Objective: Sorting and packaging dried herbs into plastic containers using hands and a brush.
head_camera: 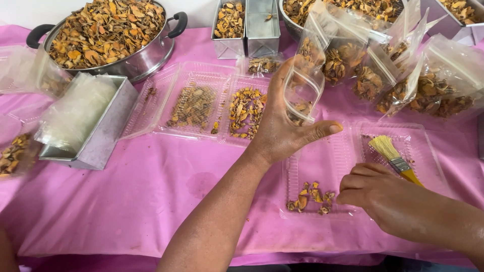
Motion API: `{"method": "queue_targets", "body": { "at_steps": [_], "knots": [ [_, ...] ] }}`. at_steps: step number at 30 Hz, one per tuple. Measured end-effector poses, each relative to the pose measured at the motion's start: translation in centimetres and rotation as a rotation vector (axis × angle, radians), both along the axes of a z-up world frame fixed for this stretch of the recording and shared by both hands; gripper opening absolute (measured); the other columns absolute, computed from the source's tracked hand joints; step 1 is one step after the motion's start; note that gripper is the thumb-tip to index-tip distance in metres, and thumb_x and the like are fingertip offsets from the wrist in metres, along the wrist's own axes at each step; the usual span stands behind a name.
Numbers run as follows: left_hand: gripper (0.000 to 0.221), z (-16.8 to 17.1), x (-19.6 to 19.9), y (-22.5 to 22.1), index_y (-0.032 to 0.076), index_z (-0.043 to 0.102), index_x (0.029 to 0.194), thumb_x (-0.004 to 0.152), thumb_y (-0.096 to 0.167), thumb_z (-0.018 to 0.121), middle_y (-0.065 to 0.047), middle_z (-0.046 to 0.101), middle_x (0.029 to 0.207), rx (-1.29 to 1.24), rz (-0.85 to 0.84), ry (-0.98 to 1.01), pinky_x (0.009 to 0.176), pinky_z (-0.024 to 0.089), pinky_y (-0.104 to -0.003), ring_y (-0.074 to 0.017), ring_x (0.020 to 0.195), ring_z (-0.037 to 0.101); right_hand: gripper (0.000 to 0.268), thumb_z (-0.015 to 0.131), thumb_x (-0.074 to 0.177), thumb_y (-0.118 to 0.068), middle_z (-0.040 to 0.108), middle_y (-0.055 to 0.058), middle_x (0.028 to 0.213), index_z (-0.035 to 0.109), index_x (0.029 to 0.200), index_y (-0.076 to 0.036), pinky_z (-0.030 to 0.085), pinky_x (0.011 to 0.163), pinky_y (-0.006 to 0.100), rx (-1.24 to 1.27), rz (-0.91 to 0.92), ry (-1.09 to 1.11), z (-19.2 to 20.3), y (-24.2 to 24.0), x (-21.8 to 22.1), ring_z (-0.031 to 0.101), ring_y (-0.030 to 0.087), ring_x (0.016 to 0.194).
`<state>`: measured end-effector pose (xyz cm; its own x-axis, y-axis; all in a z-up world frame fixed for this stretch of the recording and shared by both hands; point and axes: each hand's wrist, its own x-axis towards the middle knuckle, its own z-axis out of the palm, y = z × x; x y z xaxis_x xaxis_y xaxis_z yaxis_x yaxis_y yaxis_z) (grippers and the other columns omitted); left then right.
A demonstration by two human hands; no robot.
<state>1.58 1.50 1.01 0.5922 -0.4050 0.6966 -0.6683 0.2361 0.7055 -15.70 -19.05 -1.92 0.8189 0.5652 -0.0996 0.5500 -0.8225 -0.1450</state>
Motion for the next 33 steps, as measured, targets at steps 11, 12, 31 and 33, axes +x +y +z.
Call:
{"method": "queue_targets", "body": {
  "at_steps": [11, 12, 31, 33],
  "knots": [
    [0.117, 1.4, -1.0, 0.4, 0.017, 0.015, 0.16, 0.071, 0.049, 0.083, -0.016, 0.022, 0.167, -0.016, -0.128, 0.146, 0.114, 0.051, -0.049, -0.0316, 0.15, 0.037, 0.058, 0.056, 0.076, 0.011, 0.076, 0.0, 0.114, 0.075, 0.121, -0.019, 0.032, 0.105, 0.048, 0.116, 0.028, 0.135, 0.4, 2.7, 0.4, 0.062, 0.025, 0.106],
    [0.12, 1.9, -1.1, 0.4, 0.018, 0.013, 0.16, 0.067, 0.049, 0.082, -0.017, 0.019, 0.166, -0.028, -0.2, 0.241, 0.099, 0.065, -0.051, -0.0345, 0.149, 0.035, 0.058, 0.055, 0.073, 0.014, 0.076, 0.003, 0.117, 0.078, 0.117, -0.016, 0.028, 0.109, 0.052, 0.171, 0.027, 0.166, 1.1, 3.0, 0.5, 0.063, 0.026, 0.112],
    [0.112, 0.5, -0.3, 0.2, 0.017, 0.017, 0.16, 0.076, 0.053, 0.081, -0.016, 0.027, 0.166, -0.006, -0.079, -0.003, 0.132, 0.034, -0.051, -0.0325, 0.156, 0.033, 0.04, 0.057, 0.075, 0.009, 0.063, 0.012, 0.119, 0.068, 0.109, -0.009, 0.042, 0.095, 0.047, 0.218, 0.233, -0.033, 0.2, 7.4, 4.5, 0.054, 0.033, 0.108],
    [0.111, 0.3, -0.1, 0.0, 0.018, 0.02, 0.16, 0.075, 0.051, 0.082, -0.013, 0.029, 0.165, -0.039, -0.079, -0.023, 0.135, 0.031, -0.049, -0.0296, 0.158, 0.032, 0.034, 0.058, 0.084, 0.006, 0.064, 0.011, 0.118, 0.066, 0.115, -0.005, 0.042, 0.099, 0.046, 0.132, 0.169, -0.063, -0.9, 6.6, 4.4, 0.054, 0.033, 0.109]
  ]
}}
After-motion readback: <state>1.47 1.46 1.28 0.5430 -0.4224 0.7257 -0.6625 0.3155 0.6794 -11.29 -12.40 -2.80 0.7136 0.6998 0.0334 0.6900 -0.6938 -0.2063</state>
